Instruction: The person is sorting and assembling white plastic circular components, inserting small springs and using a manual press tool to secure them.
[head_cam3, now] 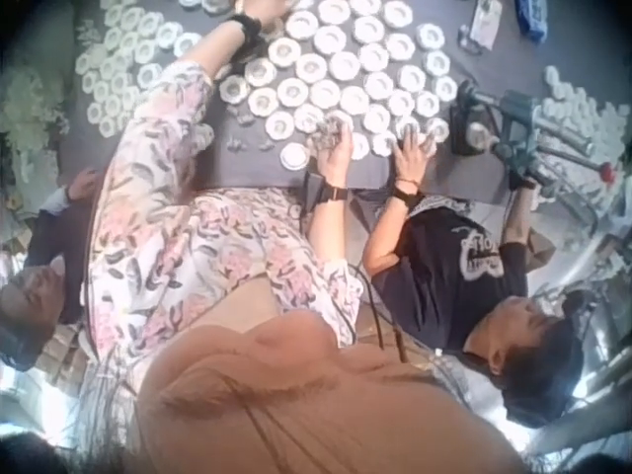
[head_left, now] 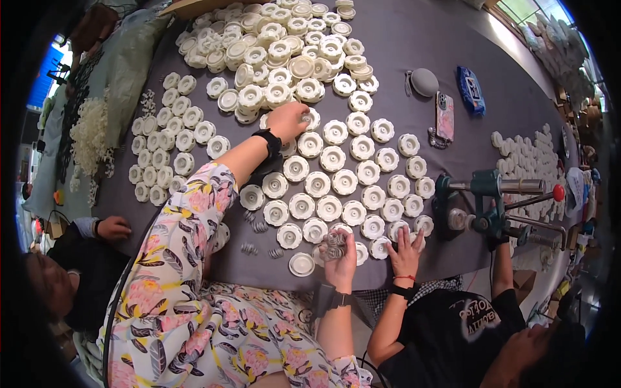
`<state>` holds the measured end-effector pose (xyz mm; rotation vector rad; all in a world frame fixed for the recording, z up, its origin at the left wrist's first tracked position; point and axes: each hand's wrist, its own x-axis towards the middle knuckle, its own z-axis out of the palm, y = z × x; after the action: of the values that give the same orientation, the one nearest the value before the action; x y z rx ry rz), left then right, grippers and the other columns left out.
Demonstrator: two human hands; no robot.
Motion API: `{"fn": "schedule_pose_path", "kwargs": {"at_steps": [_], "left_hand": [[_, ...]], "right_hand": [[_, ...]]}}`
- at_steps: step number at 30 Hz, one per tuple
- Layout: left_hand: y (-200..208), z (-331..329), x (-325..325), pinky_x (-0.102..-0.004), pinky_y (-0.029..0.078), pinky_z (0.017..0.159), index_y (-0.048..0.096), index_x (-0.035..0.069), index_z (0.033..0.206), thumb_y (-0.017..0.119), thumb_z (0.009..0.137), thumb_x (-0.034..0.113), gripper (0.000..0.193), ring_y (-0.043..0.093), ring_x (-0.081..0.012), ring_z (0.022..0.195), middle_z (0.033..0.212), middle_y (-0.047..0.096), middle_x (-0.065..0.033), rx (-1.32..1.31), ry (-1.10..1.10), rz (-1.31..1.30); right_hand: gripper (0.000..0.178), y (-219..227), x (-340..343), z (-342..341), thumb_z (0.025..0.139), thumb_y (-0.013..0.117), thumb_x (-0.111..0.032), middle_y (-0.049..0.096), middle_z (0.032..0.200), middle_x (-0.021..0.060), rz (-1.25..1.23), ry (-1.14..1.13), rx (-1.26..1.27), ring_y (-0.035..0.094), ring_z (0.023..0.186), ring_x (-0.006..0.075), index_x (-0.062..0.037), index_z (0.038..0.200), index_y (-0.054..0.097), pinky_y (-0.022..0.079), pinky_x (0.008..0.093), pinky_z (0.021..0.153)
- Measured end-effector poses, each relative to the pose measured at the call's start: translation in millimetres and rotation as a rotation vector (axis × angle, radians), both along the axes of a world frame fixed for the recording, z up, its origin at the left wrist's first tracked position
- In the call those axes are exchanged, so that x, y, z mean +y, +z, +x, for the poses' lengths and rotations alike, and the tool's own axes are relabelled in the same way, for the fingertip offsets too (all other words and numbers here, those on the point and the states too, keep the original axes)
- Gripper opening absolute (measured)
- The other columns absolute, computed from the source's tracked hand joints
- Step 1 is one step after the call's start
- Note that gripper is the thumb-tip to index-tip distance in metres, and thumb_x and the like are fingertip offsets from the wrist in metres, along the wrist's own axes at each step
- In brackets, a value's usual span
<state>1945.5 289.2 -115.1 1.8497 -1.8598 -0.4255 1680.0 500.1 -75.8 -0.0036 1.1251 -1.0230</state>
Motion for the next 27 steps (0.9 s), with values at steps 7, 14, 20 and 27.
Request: {"fn": "schedule_pose_path", "kwargs": {"at_steps": [7,14,20,27], "left_hand": [[54.7,-62.1,60.6,-0.0301,0.049,0.07,0.059,0.007,0.112,0.073,0.073,0.026,0.045,0.058,-0.0165,0.083,0.095,0.059,-0.0071,0.771,-0.43,0.519],[72.6,-67.3,132.1,-0.0288,0.046,0.077,0.063,0.007,0.099,0.067,0.079,0.018,0.024,0.056,-0.0151,0.09,0.093,0.058,-0.0041,0.894,-0.679,0.72],[60.4,-48.8,158.3,-0.0255,0.047,0.069,0.062,0.006,0.091,0.069,0.078,0.016,0.018,0.056,-0.0108,0.084,0.092,0.059,-0.0014,0.998,-0.642,0.594],[64.6,-50.8,173.0,-0.0187,0.043,0.065,0.059,0.004,0.098,0.069,0.077,0.011,0.025,0.054,-0.0041,0.074,0.083,0.06,0.002,1.06,-0.422,0.799]], "right_hand": [[0.028,11.9,-8.8,-2.6,0.094,0.047,-0.03,0.061,0.096,0.0039,-0.037,0.084,0.0,0.06,0.082,0.0161,-0.0078,0.11,0.054,0.05,0.027,0.055],[0.034,6.0,-6.0,5.5,0.092,0.052,-0.031,0.061,0.095,0.0042,-0.082,0.27,-0.326,0.06,0.082,0.0148,-0.0052,0.114,0.052,0.05,0.0261,0.055],[0.033,8.9,4.4,17.2,0.088,0.059,-0.026,0.059,0.091,0.0056,-0.093,0.425,-0.213,0.059,0.079,0.0132,0.0007,0.107,0.053,0.05,0.0226,0.055],[0.021,12.5,19.0,22.2,0.089,0.058,-0.016,0.06,0.082,0.0045,-0.033,0.466,-0.202,0.057,0.069,0.0091,-0.0008,0.104,0.059,0.045,0.0184,0.05]]}}
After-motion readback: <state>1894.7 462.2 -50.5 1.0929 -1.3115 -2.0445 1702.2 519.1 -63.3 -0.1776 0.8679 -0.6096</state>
